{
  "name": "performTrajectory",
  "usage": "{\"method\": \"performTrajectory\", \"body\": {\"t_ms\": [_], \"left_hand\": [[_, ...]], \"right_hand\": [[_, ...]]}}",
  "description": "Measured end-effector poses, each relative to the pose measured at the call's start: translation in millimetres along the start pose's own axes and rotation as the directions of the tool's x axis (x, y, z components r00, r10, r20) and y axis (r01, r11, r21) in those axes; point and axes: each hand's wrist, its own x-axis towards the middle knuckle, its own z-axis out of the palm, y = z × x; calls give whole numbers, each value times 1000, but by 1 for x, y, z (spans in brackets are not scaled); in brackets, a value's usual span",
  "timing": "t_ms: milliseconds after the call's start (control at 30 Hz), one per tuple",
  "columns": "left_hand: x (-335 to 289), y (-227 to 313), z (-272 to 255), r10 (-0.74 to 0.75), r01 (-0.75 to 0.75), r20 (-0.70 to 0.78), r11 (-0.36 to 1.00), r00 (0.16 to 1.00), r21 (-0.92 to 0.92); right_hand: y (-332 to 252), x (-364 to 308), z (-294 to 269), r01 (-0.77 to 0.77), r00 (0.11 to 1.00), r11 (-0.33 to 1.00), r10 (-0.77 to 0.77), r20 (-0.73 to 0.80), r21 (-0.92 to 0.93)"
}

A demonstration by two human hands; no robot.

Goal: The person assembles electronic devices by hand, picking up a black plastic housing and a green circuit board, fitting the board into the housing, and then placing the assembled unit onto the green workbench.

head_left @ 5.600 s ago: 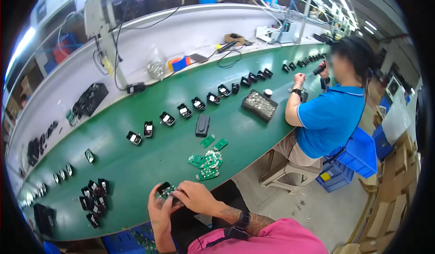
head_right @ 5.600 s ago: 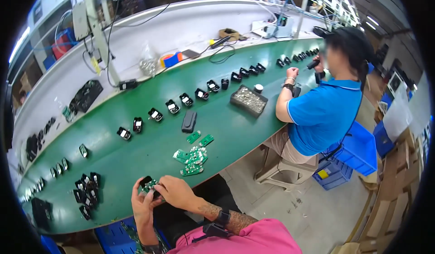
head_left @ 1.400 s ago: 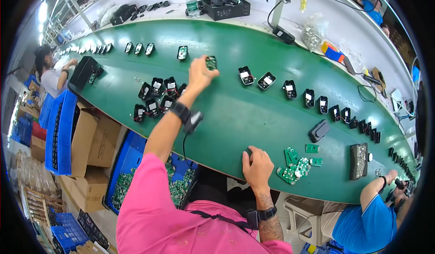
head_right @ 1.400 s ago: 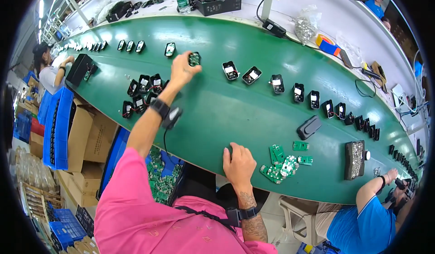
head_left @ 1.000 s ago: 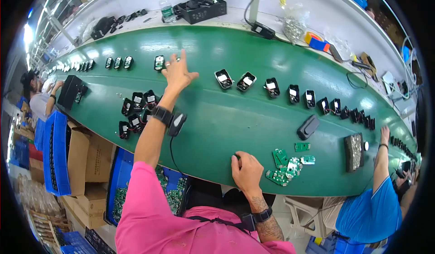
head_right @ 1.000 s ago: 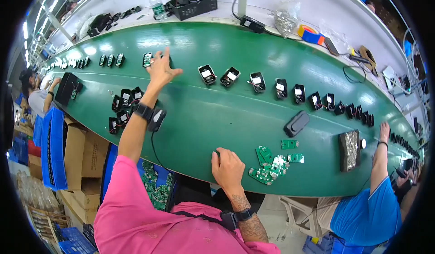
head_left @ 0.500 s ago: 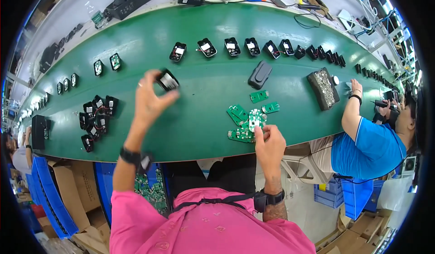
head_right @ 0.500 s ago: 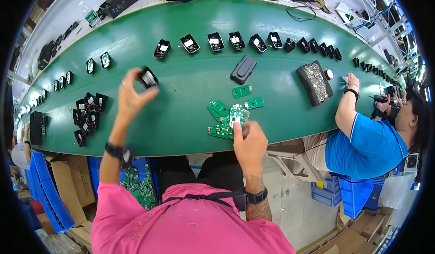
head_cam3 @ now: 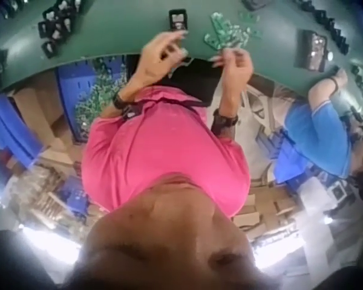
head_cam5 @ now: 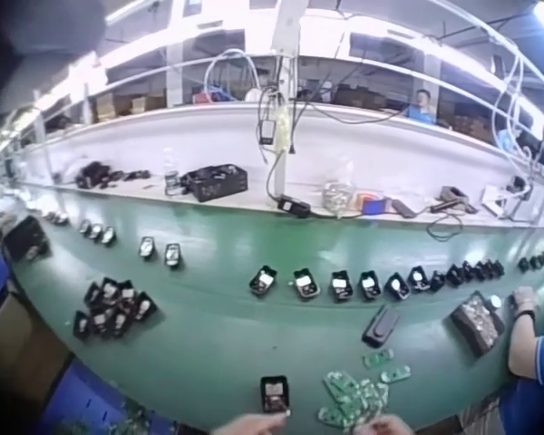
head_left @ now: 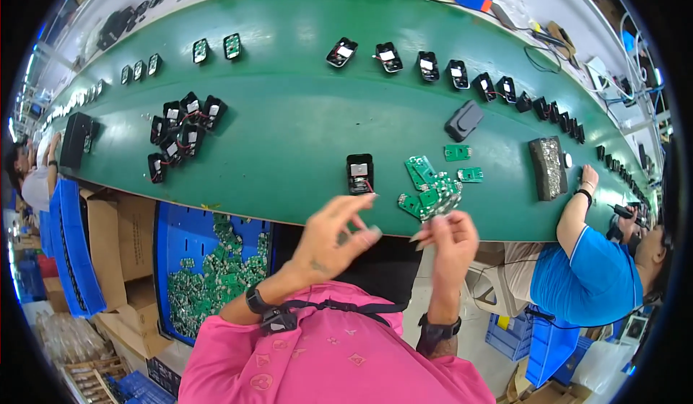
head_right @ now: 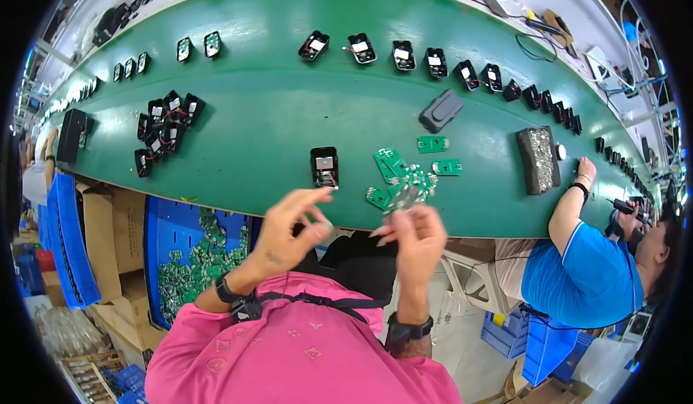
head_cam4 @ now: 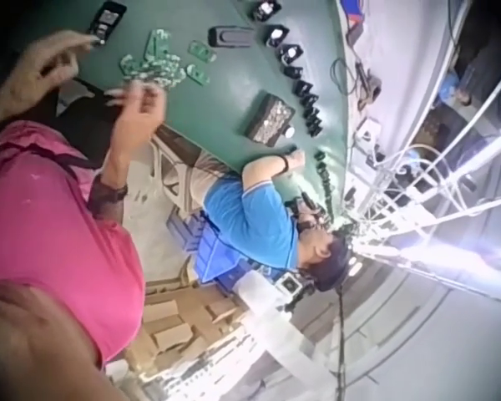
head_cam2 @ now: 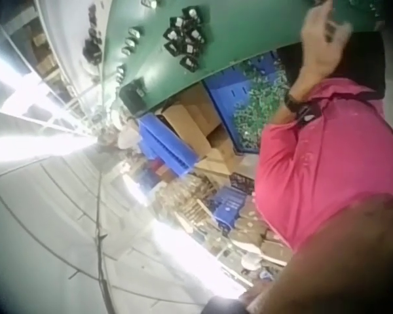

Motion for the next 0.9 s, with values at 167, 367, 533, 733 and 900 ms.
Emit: {"method": "performTrajectory", "body": {"t_ms": [167, 367, 533, 733, 900], "left_hand": [[-11, -18, 11, -11, 15, 112, 999, 994, -35], [-16, -42, -1, 211, -264, 215, 928, 954, 262], [-10, -16, -13, -29, 36, -49, 991, 998, 132], [-16, -32, -32, -35, 67, -176, 982, 984, 177], [-20, -35, -31, -63, 87, -165, 986, 984, 141]], "right_hand": [[21, -32, 22, -110, 913, 980, 165, 374, -165], [-8, -6, 19, 218, 921, 823, 5, 390, -525], [0, 25, 17, 169, 909, 881, 34, 416, -442], [17, 45, 24, 130, 906, 901, 61, 418, -413], [18, 51, 31, 113, 908, 902, 77, 413, -417]]}}
